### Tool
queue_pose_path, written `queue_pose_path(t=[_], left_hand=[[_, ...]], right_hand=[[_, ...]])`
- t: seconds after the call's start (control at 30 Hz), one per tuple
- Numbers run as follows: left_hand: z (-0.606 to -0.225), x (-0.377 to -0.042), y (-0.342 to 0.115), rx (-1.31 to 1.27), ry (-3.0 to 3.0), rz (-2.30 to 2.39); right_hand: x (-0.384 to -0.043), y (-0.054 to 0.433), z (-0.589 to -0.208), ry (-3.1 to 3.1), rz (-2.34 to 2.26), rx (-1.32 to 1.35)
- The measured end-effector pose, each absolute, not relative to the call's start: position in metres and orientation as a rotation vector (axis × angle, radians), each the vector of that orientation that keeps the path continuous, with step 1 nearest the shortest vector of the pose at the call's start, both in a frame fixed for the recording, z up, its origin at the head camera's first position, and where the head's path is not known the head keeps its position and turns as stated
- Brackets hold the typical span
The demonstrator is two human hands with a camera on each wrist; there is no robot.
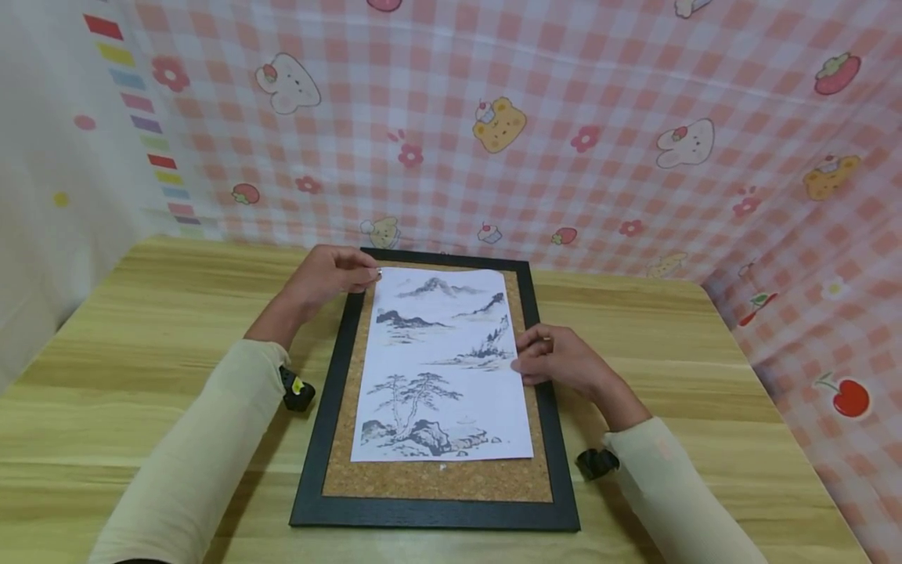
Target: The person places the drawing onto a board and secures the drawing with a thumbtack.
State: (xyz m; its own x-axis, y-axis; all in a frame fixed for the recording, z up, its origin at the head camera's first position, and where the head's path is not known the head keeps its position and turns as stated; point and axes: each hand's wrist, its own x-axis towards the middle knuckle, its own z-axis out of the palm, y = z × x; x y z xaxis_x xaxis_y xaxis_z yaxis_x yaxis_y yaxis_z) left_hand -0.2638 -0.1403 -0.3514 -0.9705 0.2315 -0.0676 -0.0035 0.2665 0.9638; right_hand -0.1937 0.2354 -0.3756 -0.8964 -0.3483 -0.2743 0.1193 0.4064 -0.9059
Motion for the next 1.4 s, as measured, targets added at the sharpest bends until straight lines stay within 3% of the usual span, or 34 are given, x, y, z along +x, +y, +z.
queue_pose_path(t=[1.4], left_hand=[[-0.348, -0.278, -0.116, 0.214, 2.362, 1.708]], right_hand=[[-0.194, 0.234, -0.377, 2.212, -1.482, -0.091]])
